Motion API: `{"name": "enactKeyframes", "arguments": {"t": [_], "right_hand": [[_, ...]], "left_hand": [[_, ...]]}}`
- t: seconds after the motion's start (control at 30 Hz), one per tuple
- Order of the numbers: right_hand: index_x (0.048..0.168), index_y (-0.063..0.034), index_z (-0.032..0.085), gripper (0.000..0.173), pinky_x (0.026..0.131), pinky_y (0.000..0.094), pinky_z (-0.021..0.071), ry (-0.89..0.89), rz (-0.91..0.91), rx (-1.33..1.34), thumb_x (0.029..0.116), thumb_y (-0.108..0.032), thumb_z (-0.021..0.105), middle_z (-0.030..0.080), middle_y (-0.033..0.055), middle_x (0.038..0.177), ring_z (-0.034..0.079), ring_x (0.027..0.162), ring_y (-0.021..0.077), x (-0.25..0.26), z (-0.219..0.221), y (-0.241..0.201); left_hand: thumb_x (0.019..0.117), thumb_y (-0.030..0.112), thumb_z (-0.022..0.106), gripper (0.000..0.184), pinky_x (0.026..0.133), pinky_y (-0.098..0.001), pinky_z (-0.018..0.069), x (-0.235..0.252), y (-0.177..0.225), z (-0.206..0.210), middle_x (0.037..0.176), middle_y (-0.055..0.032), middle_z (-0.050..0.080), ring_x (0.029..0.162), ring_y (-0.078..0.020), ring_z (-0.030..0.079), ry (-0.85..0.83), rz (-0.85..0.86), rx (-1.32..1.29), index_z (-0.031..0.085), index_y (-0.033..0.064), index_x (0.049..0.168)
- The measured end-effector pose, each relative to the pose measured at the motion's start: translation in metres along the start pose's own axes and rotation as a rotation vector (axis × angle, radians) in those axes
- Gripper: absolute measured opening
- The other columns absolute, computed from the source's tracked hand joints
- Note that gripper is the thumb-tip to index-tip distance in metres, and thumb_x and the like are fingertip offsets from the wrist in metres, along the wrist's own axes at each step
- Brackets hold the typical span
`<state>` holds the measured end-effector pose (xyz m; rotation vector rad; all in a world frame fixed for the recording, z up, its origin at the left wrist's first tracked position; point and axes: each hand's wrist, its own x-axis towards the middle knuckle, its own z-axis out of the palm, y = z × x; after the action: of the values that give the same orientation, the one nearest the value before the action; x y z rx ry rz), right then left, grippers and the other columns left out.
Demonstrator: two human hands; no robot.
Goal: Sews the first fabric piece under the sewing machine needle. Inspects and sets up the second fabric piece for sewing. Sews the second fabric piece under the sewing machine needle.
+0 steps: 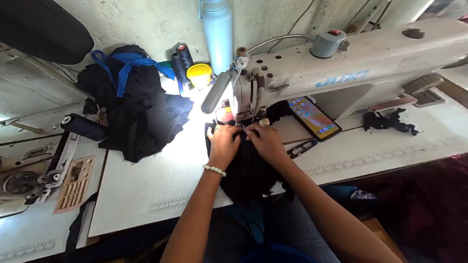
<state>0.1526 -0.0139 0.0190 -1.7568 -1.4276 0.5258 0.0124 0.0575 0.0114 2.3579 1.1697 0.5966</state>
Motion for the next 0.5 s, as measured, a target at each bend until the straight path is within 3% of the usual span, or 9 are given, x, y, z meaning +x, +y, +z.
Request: {"name": "enactKeyframes", "arguments": {"t": [0.1,0.17,0.2,0.27,0.33,0.4,0.5], "right_hand": [[0.116,0.0,0.066,0.019,0.053,0.0211,0.0447,-0.092,0.22,0.341,0.1071,-0.008,0.051,0.068,0.0023,0.076,0.054,0.054,0.0045,0.004,0.001,-0.005],[0.124,-0.0025,0.064,0.023,0.047,0.0183,0.0406,-0.108,0.276,0.524,0.1081,-0.008,0.048,0.065,0.0021,0.075,0.05,0.051,0.0033,0.004,0.001,-0.004],[0.124,-0.0049,0.067,0.024,0.05,0.0183,0.0422,-0.101,0.237,0.517,0.1072,-0.008,0.05,0.064,0.0011,0.081,0.051,0.055,0.0031,0.003,0.002,0.001],[0.12,-0.0097,0.073,0.024,0.072,0.0265,0.0521,-0.075,0.062,0.345,0.1005,-0.005,0.059,0.071,0.0027,0.104,0.062,0.079,0.0068,0.001,0.0,0.01],[0.116,-0.0087,0.077,0.028,0.068,0.0381,0.0516,0.015,-0.116,0.062,0.0931,0.0,0.063,0.069,0.0121,0.097,0.06,0.075,0.0195,0.0,0.002,0.014],[0.112,-0.0082,0.079,0.025,0.067,0.052,0.0562,0.081,-0.213,-0.164,0.0922,0.0,0.065,0.07,0.0208,0.099,0.069,0.077,0.0343,0.0,0.005,0.015],[0.1,-0.0036,0.079,0.011,0.065,0.0546,0.0573,0.157,-0.266,-0.275,0.0943,-0.006,0.07,0.068,0.0258,0.103,0.07,0.078,0.0404,0.005,0.009,0.017]], "left_hand": [[0.0942,0.019,0.072,0.02,0.107,-0.0722,0.0298,-0.002,0.006,0.002,0.109,-0.0117,0.074,0.114,-0.036,0.065,0.02,-0.038,0.058,0.078,0.0086,0.109],[0.0942,0.016,0.071,0.015,0.104,-0.0701,0.0351,-0.004,0.002,0.009,0.103,-0.0103,0.076,0.107,-0.0339,0.068,0.116,-0.006,0.093,0.079,0.0091,0.105],[0.0944,0.014,0.071,0.013,0.102,-0.0691,0.0373,-0.003,-0.001,0.01,0.101,-0.0103,0.076,0.104,-0.0328,0.069,0.151,0.023,0.095,0.079,0.0088,0.103],[0.0962,0.01,0.068,0.013,0.102,-0.0712,0.0364,-0.001,-0.006,0.008,0.1,-0.0123,0.075,0.104,-0.0336,0.07,0.146,0.071,0.068,0.079,0.0061,0.102],[0.0975,0.009,0.066,0.014,0.103,-0.0715,0.0345,0.001,-0.012,0.004,0.1,-0.013,0.074,0.104,-0.0342,0.069,0.101,0.09,0.035,0.078,0.0054,0.104],[0.0985,0.009,0.065,0.014,0.101,-0.0695,0.037,0.004,-0.013,0.003,0.099,-0.0121,0.074,0.103,-0.0334,0.068,0.069,0.097,0.046,0.078,0.0064,0.102],[0.0993,0.008,0.063,0.015,0.101,-0.0696,0.0365,0.007,-0.01,0.0,0.099,-0.0127,0.073,0.104,-0.0347,0.068,0.027,0.097,0.085,0.077,0.0061,0.102]]}}
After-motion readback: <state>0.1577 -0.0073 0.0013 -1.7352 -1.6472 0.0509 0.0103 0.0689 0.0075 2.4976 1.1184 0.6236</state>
